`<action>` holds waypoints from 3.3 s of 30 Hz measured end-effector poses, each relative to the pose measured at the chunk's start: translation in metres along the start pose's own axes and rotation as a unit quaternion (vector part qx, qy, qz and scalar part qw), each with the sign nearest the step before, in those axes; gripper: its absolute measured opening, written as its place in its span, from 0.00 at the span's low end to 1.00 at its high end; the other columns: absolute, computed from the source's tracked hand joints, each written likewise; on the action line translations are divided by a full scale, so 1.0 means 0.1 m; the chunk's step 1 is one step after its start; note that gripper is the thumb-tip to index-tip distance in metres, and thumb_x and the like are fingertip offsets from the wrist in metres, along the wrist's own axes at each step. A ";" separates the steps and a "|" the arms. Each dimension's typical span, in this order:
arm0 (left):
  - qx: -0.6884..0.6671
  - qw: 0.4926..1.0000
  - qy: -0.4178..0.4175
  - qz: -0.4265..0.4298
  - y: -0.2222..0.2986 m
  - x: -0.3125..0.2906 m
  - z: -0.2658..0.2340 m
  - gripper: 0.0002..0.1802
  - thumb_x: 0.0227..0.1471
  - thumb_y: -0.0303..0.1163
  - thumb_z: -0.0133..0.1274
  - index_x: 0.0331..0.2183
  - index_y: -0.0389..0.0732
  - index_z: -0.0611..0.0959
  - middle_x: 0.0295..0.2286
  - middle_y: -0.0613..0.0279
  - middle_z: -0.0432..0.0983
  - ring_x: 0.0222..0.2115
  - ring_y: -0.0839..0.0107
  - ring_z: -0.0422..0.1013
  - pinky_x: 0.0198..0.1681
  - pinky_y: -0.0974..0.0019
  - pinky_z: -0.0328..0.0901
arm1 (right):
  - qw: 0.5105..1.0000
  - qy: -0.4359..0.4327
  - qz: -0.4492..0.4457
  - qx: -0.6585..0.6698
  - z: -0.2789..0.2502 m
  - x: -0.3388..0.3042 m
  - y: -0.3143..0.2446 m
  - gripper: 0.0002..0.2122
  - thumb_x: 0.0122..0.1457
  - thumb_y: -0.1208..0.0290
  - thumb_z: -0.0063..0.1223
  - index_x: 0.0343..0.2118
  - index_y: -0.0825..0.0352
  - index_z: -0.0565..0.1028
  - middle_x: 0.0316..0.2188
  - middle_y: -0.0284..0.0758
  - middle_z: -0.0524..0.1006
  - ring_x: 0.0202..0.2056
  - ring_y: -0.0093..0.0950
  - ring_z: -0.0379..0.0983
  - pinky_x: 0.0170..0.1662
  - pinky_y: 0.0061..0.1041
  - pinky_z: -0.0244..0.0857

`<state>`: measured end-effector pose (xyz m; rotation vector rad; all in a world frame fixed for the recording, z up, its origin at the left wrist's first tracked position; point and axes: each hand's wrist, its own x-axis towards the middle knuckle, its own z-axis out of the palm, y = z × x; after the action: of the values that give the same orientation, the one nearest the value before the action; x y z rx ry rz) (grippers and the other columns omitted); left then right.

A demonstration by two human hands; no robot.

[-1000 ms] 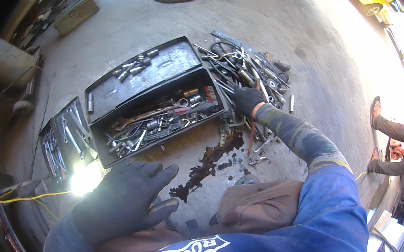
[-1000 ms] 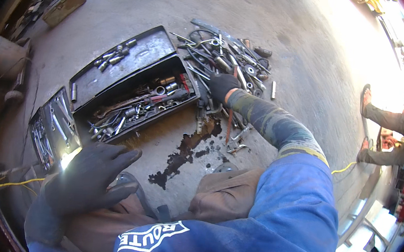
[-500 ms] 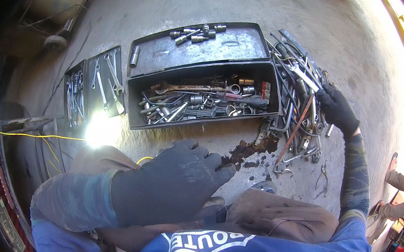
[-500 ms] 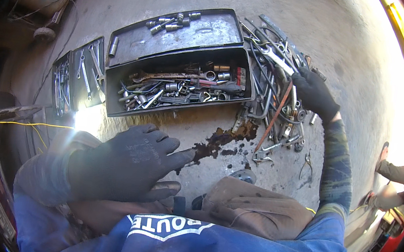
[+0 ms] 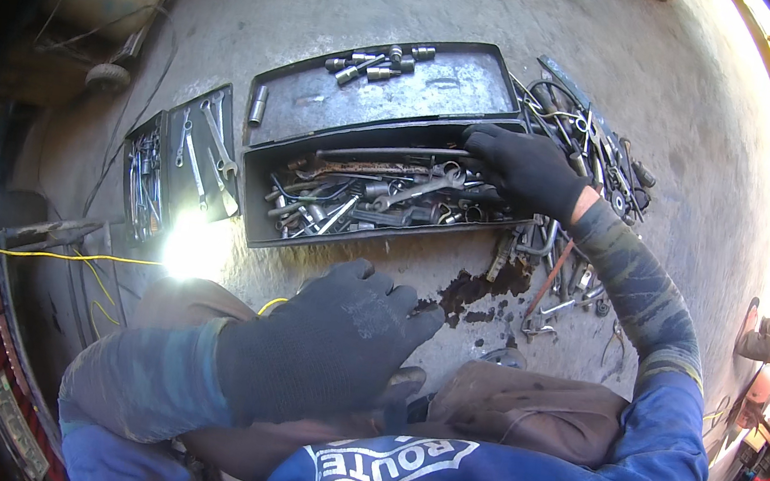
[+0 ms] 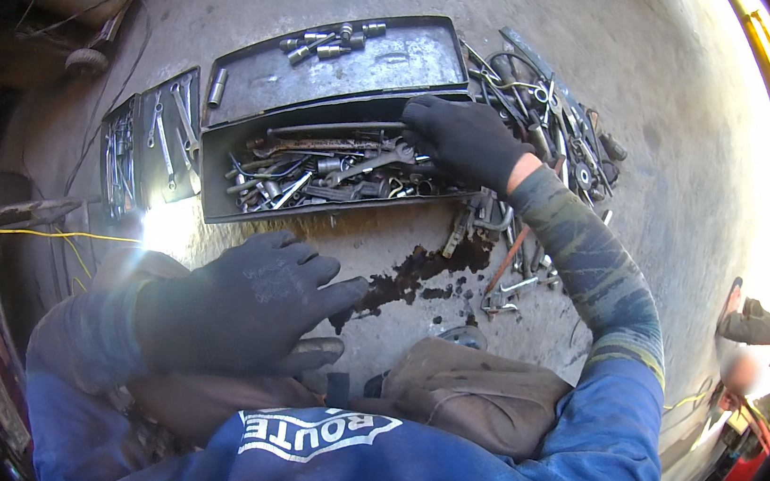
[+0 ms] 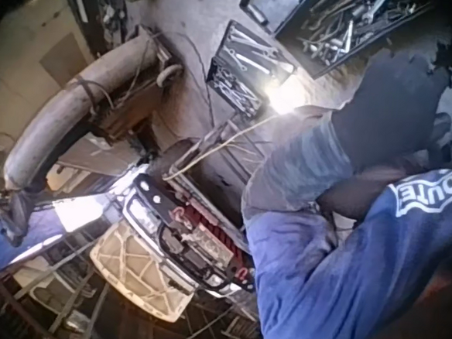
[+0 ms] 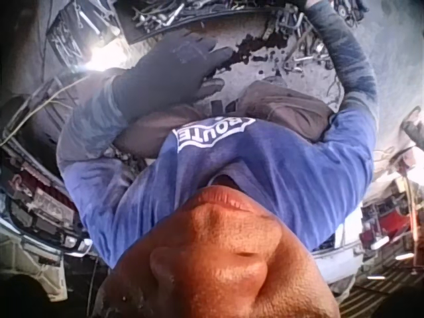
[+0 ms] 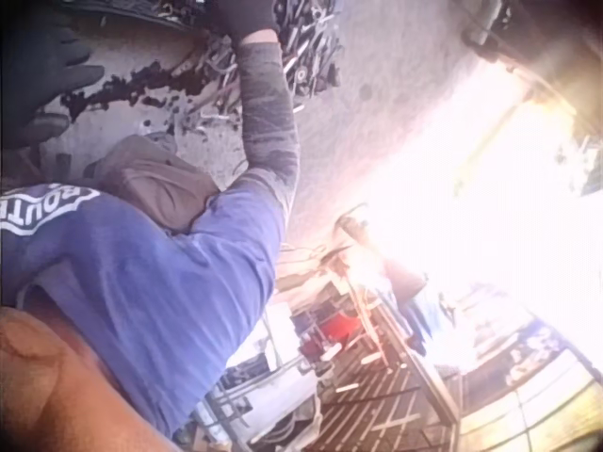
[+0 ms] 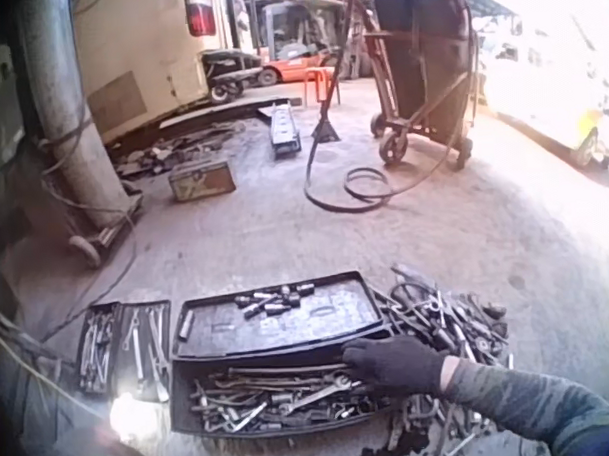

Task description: The person sits on the floor and sorts various hand tools from a toolbox and the surrounding floor into the toolbox. They pick up wrenches, sockets, and other hardware, placing them into the open toolbox.

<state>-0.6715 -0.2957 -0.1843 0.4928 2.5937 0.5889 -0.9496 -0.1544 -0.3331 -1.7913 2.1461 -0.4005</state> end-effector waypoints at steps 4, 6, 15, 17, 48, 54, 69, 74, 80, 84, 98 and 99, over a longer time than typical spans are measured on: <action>-0.020 1.000 0.003 0.002 -0.01 -0.02 -0.02 0.39 0.59 0.57 0.58 0.62 0.41 0.76 0.41 0.55 0.77 0.45 0.56 0.75 0.51 0.54 0.67 | 0.997 0.040 -0.050 0.033 -0.07 -0.01 0.10 0.16 0.64 0.56 0.63 0.47 0.61 0.77 0.42 0.37 0.79 0.41 0.44 0.80 0.43 0.45 0.75; -0.016 1.000 -0.005 0.011 -0.01 0.00 -0.02 0.39 0.59 0.57 0.58 0.62 0.40 0.76 0.42 0.55 0.77 0.45 0.56 0.75 0.51 0.54 0.67 | 0.999 -0.014 -0.018 0.026 -0.03 0.00 0.10 0.14 0.66 0.61 0.60 0.48 0.62 0.77 0.43 0.38 0.78 0.43 0.43 0.80 0.44 0.42 0.75; 0.001 0.999 0.030 0.031 0.02 -0.03 0.04 0.37 0.60 0.55 0.59 0.60 0.39 0.77 0.44 0.54 0.77 0.46 0.56 0.75 0.53 0.53 0.67 | 0.991 0.016 -0.091 -0.101 0.56 0.33 -0.09 0.12 0.59 0.67 0.64 0.45 0.57 0.79 0.41 0.35 0.78 0.44 0.37 0.81 0.41 0.39 0.77; -0.008 0.999 0.025 0.025 0.03 -0.03 0.05 0.36 0.60 0.55 0.59 0.60 0.39 0.77 0.44 0.54 0.77 0.46 0.56 0.75 0.53 0.53 0.67 | 0.989 -0.066 -0.107 -0.083 0.65 0.42 -0.11 0.09 0.59 0.66 0.63 0.42 0.56 0.82 0.41 0.37 0.78 0.42 0.39 0.82 0.40 0.41 0.77; -0.062 0.992 -0.106 -0.031 -0.02 0.14 -0.30 0.36 0.60 0.54 0.57 0.62 0.41 0.78 0.52 0.49 0.78 0.54 0.51 0.73 0.60 0.50 0.67 | 0.937 -0.035 0.341 -0.065 0.60 -0.79 0.99 0.20 0.63 0.54 0.54 0.52 0.60 0.79 0.43 0.51 0.83 0.47 0.50 0.82 0.52 0.50 0.74; -0.057 0.991 -0.108 -0.061 0.01 0.17 -0.30 0.37 0.59 0.54 0.59 0.61 0.40 0.79 0.53 0.49 0.78 0.53 0.49 0.74 0.60 0.49 0.66 | 0.957 -0.001 0.289 0.009 0.39 -0.76 1.11 0.16 0.65 0.56 0.54 0.47 0.61 0.82 0.42 0.47 0.85 0.46 0.49 0.83 0.50 0.47 0.75; -0.073 0.989 -0.102 -0.078 0.05 0.16 -0.43 0.37 0.59 0.50 0.63 0.62 0.40 0.78 0.55 0.45 0.77 0.56 0.47 0.73 0.62 0.50 0.65 | 0.969 -0.181 0.163 -0.044 0.48 -1.08 0.83 0.18 0.53 0.64 0.61 0.48 0.56 0.85 0.38 0.48 0.84 0.46 0.47 0.83 0.51 0.46 0.76; -0.068 0.990 -0.110 -0.051 0.03 0.15 -0.33 0.36 0.61 0.54 0.58 0.62 0.40 0.78 0.52 0.47 0.78 0.55 0.49 0.73 0.61 0.50 0.65 | 0.990 -0.056 0.115 -0.057 0.45 -1.09 0.76 0.11 0.57 0.66 0.60 0.42 0.60 0.80 0.44 0.43 0.79 0.41 0.47 0.82 0.43 0.50 0.74; -0.063 0.991 -0.117 -0.027 -0.04 0.04 -0.27 0.39 0.63 0.58 0.54 0.64 0.40 0.74 0.51 0.50 0.76 0.54 0.52 0.73 0.61 0.49 0.65 | 0.953 0.139 0.180 0.201 0.05 -1.12 0.80 0.14 0.66 0.66 0.62 0.50 0.64 0.77 0.46 0.37 0.80 0.42 0.32 0.81 0.47 0.34 0.76; -0.055 0.994 -0.096 -0.003 -0.10 0.05 -0.26 0.39 0.64 0.59 0.54 0.64 0.41 0.74 0.50 0.50 0.76 0.53 0.52 0.73 0.61 0.49 0.65 | 0.855 0.284 0.188 0.391 -0.55 -1.01 0.74 0.13 0.72 0.64 0.57 0.49 0.68 0.77 0.38 0.32 0.82 0.36 0.20 0.78 0.45 0.24 0.75; -0.088 0.996 -0.020 0.004 -0.11 0.00 -0.07 0.36 0.62 0.53 0.57 0.60 0.36 0.76 0.42 0.55 0.77 0.46 0.58 0.75 0.55 0.54 0.67 | 0.865 0.459 0.136 -0.150 -1.47 -1.15 0.33 0.08 0.68 0.75 0.58 0.48 0.66 0.81 0.44 0.38 0.86 0.47 0.32 0.84 0.51 0.29 0.78; -0.086 0.996 -0.004 0.012 -0.11 0.01 -0.05 0.36 0.62 0.53 0.57 0.60 0.35 0.77 0.41 0.55 0.77 0.46 0.58 0.75 0.55 0.54 0.67 | 0.880 0.460 0.102 0.059 -1.21 -0.93 0.30 0.09 0.71 0.72 0.55 0.50 0.66 0.80 0.44 0.37 0.85 0.47 0.31 0.83 0.51 0.30 0.78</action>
<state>-0.6775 -0.3055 -0.1859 0.4684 2.5041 0.8072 -1.0111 -0.0564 -0.2291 -1.4006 2.7567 -1.5345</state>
